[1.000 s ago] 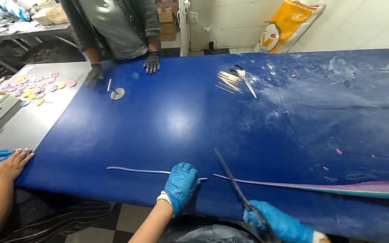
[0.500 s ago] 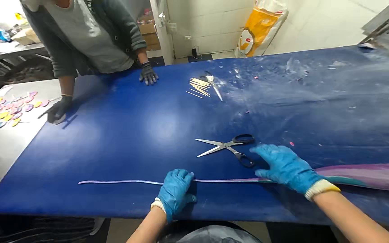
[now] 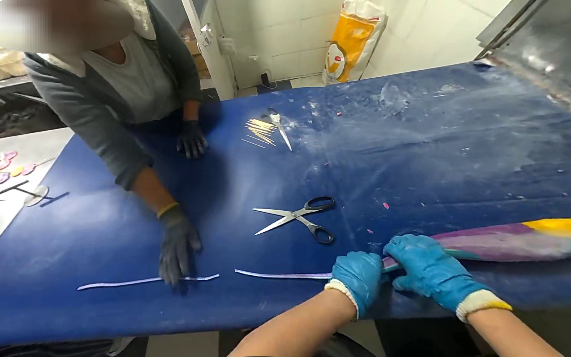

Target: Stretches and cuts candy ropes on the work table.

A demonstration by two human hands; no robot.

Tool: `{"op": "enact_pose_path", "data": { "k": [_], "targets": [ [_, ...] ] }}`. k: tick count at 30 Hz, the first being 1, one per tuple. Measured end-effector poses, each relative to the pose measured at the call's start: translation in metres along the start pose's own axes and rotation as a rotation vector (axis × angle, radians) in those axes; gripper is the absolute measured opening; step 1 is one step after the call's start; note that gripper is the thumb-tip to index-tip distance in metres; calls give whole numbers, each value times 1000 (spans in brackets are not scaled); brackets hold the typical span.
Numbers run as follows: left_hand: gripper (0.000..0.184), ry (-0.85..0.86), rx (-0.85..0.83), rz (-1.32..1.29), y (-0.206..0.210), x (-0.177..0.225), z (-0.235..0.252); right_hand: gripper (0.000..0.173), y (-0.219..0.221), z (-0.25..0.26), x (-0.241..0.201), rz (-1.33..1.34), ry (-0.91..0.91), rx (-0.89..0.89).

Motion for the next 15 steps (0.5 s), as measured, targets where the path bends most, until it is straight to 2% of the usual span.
{"op": "enact_pose_path", "data": {
  "k": [2,4,6,9,15],
  "targets": [
    [38,-24,-4,20,0,-11,-8,71,-1,8,-26,-72,17,-141],
    [39,-41,-18,10,-3,-29,-22,70,8,18,-54,-34,-26,-203],
    [40,-25,-31,18,-3,-45,-35,63,24,27,-63,17,-42,-173],
    [41,25,-52,29,-2,-66,-50,57,40,36,-57,-4,42,-88],
    [56,109,-22,61,2,-121,-88,72,50,42,-53,-57,158,-52]
  ]
}}
Point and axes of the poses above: each hand's wrist, its own z-axis towards the middle knuckle, its own y-axis out of the palm, x = y × z, the point moved 5 cm from there along z, towards the middle knuckle, and after that the axes turned 13 degrees about z, right-handed, at the moved point
